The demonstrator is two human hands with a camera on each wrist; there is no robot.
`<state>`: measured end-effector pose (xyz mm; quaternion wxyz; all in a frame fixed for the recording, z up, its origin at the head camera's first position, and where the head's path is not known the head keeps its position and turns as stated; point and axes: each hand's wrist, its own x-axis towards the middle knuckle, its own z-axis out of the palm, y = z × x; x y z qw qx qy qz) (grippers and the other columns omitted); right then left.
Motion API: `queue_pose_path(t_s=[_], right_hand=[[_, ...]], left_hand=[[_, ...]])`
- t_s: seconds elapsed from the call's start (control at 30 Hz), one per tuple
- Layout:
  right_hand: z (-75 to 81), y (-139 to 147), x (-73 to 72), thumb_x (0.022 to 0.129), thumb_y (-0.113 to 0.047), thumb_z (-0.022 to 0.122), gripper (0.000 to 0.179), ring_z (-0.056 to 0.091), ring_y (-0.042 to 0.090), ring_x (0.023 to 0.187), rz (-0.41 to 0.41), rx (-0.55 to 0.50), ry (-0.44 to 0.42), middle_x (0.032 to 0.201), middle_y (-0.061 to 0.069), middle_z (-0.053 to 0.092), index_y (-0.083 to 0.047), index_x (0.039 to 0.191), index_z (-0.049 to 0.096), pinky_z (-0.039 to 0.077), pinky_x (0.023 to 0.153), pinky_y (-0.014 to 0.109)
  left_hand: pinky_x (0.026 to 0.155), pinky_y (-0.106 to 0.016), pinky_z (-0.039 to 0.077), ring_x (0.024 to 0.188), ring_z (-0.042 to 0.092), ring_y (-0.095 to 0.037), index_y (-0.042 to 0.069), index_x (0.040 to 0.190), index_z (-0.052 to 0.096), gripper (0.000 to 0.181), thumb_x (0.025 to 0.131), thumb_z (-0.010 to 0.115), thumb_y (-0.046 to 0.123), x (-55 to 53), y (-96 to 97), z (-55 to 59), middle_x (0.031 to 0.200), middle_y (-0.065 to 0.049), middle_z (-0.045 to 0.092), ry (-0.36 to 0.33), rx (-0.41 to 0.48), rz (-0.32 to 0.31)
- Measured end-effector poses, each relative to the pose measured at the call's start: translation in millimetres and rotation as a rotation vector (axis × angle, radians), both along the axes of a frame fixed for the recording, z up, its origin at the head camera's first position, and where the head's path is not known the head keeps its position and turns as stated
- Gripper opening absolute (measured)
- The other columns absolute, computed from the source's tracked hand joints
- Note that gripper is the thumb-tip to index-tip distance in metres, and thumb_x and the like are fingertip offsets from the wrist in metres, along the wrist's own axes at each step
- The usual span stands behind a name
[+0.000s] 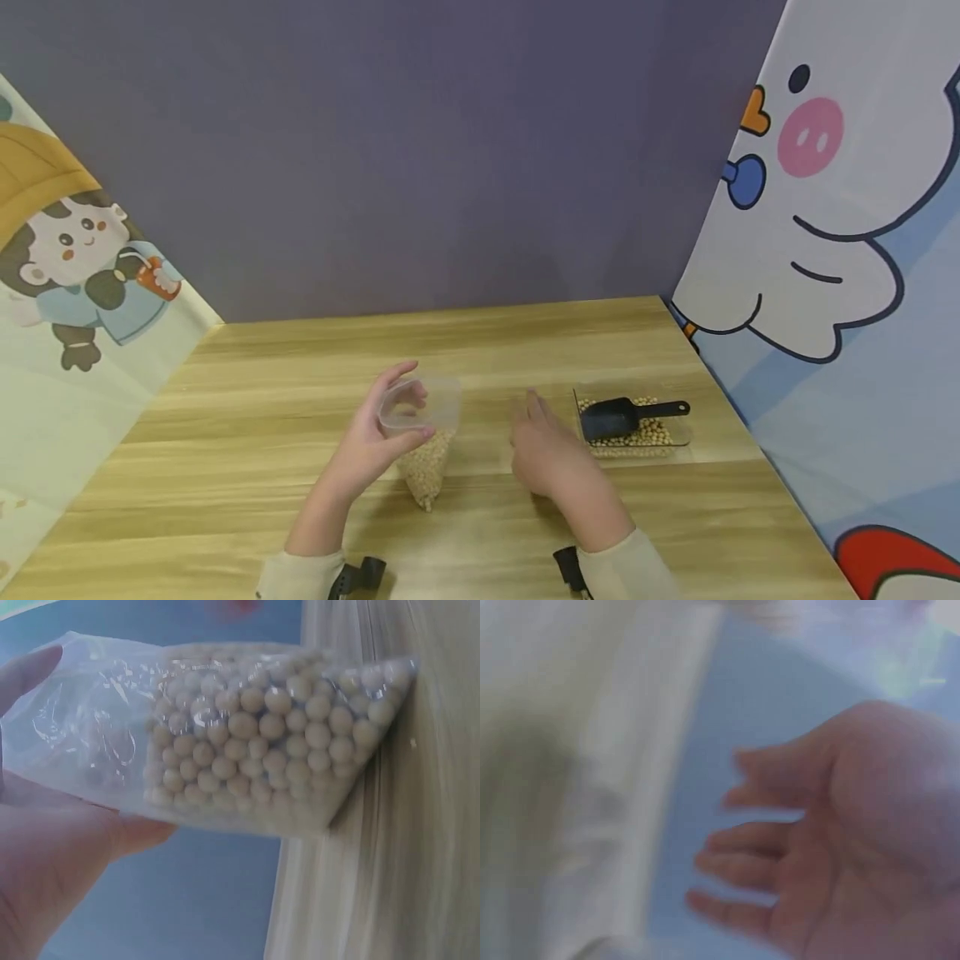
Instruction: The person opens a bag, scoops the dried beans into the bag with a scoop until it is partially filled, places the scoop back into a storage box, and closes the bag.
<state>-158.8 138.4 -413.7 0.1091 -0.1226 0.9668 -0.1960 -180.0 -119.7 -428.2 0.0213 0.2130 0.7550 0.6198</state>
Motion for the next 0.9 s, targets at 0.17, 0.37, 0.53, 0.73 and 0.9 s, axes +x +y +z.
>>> queue_pose_path(t_s=[0.17, 0.37, 0.53, 0.73, 0.9], right_hand=[[41.5, -19.0, 16.0, 0.110, -0.033, 0.059, 0.051, 0.073, 0.017, 0.103, 0.163, -0.207, 0.285, 0.127, 0.004, 0.074, -0.019, 0.158, 0.052, 0.064, 0.088, 0.038], [45.3, -31.6, 15.6, 0.105, -0.019, 0.068, 0.014, 0.060, -0.001, 0.073, 0.271, -0.277, 0.455, 0.095, -0.002, 0.076, -0.011, 0.113, 0.077, 0.055, 0.066, 0.017], [37.8, -20.6, 12.0, 0.096, -0.006, 0.076, 0.006, 0.072, 0.010, 0.081, 0.266, -0.232, 0.671, 0.095, -0.001, 0.075, -0.007, 0.101, 0.079, 0.062, 0.074, 0.021], [31.6, -1.7, 6.2, 0.091, 0.000, 0.079, 0.014, 0.074, 0.012, 0.085, 0.320, -0.248, 0.842, 0.101, -0.003, 0.074, -0.010, 0.102, 0.078, 0.064, 0.076, 0.025], [23.2, 17.9, 0.4, 0.083, 0.008, 0.082, 0.026, 0.075, 0.015, 0.086, 0.349, -0.328, 0.960, 0.101, 0.000, 0.076, -0.007, 0.103, 0.077, 0.062, 0.076, 0.022]], left_hand=[[0.110, -0.053, 0.051, 0.136, 0.049, -0.032, 0.027, 0.165, 0.030, 0.090, 0.092, 0.081, 0.011, 2.6, 15.0, 5.5, 0.142, -0.011, 0.051, 0.043, -0.053, 0.024], [0.118, -0.064, 0.038, 0.132, 0.045, -0.026, 0.023, 0.167, 0.026, 0.092, 0.094, 0.080, 0.014, 7.7, 31.1, 8.7, 0.143, -0.012, 0.044, 0.082, -0.085, 0.048], [0.116, -0.063, 0.043, 0.129, 0.047, -0.021, 0.032, 0.159, 0.040, 0.084, 0.090, 0.086, 0.025, 14.4, 21.4, 12.1, 0.137, -0.006, 0.048, 0.108, -0.163, 0.058], [0.110, -0.053, 0.054, 0.110, 0.059, -0.012, 0.025, 0.131, 0.067, 0.041, 0.093, 0.083, 0.030, 18.6, -2.0, 14.2, 0.115, 0.007, 0.062, 0.181, -0.222, 0.087], [0.106, -0.043, 0.059, 0.100, 0.066, -0.009, 0.017, 0.121, 0.072, 0.025, 0.096, 0.078, 0.020, 18.8, -8.1, 14.8, 0.104, 0.006, 0.069, 0.277, -0.208, 0.115]])
